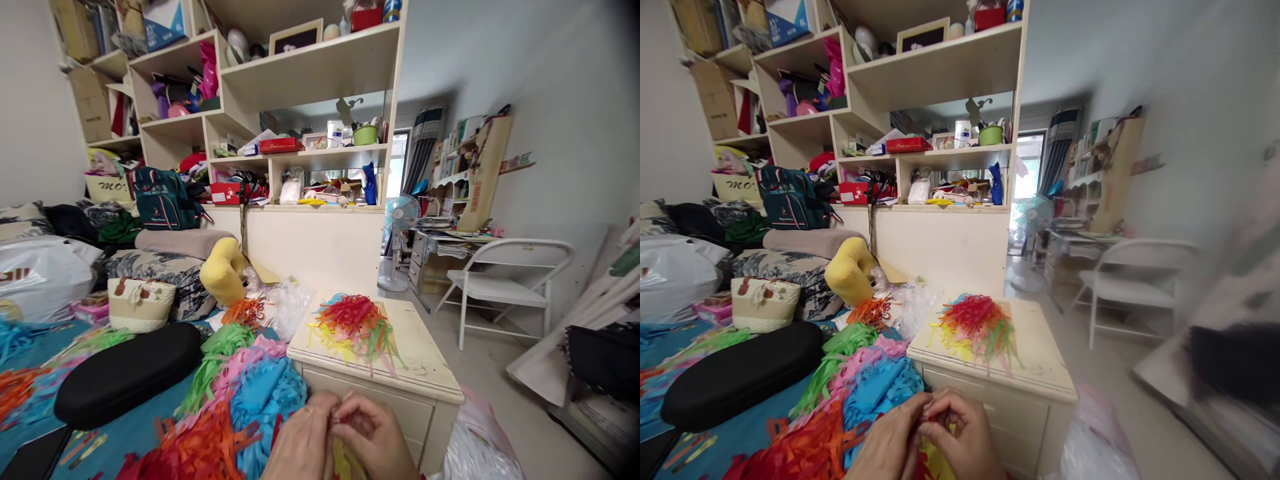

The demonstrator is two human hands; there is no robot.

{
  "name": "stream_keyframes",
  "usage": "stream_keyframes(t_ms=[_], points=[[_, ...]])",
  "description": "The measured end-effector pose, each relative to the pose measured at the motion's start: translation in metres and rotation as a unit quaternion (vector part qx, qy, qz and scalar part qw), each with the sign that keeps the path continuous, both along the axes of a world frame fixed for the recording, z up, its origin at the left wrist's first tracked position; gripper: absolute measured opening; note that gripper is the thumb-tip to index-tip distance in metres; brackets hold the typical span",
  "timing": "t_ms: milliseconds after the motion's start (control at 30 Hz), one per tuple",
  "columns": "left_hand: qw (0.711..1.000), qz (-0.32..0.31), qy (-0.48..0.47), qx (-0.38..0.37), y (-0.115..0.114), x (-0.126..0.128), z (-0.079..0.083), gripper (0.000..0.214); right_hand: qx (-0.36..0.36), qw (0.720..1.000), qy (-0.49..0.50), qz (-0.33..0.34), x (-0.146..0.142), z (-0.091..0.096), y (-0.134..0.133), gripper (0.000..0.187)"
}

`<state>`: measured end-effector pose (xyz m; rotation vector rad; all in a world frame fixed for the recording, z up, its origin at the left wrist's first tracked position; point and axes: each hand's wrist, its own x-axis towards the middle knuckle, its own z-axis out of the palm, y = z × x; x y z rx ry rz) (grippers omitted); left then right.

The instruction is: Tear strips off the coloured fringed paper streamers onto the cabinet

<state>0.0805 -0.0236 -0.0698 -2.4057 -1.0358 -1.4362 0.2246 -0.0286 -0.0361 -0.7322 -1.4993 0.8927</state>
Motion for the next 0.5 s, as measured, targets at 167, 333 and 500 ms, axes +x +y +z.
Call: stream_keyframes(t_ms=[167, 333, 500], points=[[0.997, -0.029, 0.066, 0.009, 0.011, -0.003, 0.003, 0.024, 0.075, 0.983, -0.166, -0.003, 0.007, 0.006, -0.003, 0.019], [0.983, -0.047, 0.164, 0.062, 0.021, -0.006, 0.016, 0.03, 0.176, 0.916, -0.352, -0.077, 0.022, 0.01, -0.002, 0.027], [0.981, -0.116, 0.125, -0.091, 0.026, -0.005, 0.03, 0.024, 0.155, 0.912, -0.373, -0.066, 0.039, 0.026, 0.014, 0.029]])
